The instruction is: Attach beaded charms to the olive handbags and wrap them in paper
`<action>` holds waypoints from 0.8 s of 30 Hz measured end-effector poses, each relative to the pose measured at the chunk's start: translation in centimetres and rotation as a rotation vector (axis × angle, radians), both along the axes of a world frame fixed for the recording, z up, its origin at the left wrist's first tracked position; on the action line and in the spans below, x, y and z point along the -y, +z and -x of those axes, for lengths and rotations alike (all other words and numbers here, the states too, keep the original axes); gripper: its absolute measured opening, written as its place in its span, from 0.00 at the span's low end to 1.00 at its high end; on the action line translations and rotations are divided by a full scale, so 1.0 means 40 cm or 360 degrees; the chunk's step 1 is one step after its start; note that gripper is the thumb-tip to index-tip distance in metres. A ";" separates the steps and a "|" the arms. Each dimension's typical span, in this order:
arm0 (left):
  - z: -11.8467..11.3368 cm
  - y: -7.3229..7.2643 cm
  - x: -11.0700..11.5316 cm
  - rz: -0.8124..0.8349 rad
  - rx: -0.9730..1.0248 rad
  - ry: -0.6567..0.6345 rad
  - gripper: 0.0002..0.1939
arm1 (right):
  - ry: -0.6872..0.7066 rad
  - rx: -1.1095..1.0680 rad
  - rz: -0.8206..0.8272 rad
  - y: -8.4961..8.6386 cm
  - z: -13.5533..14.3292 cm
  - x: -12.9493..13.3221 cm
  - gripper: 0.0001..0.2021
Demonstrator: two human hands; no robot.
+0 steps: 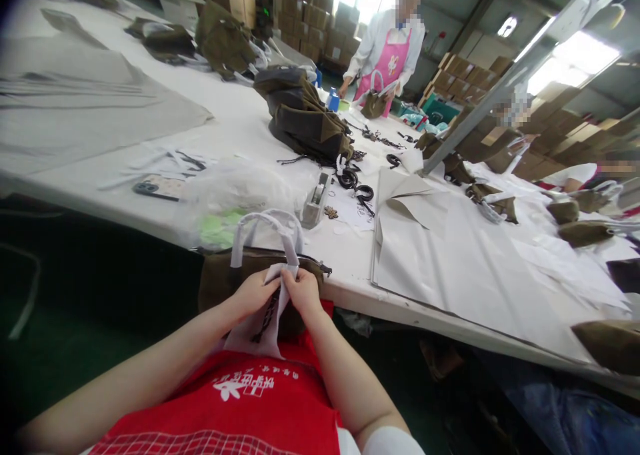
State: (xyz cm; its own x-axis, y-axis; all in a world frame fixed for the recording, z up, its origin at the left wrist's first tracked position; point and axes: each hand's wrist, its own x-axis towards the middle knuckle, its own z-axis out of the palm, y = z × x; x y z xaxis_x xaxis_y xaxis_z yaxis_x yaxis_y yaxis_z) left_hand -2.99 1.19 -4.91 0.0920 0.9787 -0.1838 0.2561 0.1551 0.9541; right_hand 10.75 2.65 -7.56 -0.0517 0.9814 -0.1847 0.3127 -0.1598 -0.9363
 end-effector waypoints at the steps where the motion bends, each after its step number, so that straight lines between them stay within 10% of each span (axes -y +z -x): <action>1: -0.004 0.001 0.000 -0.0017 -0.0048 -0.0023 0.15 | -0.0027 0.0073 -0.0072 -0.001 0.003 0.002 0.19; 16: -0.039 0.086 0.026 -0.0445 -0.1387 -0.0145 0.19 | -0.0393 0.0357 -0.0302 -0.026 0.040 0.014 0.23; 24: -0.033 0.058 -0.019 -0.0173 -0.0429 0.0019 0.20 | -0.0388 0.0073 -0.0203 -0.037 0.033 0.017 0.19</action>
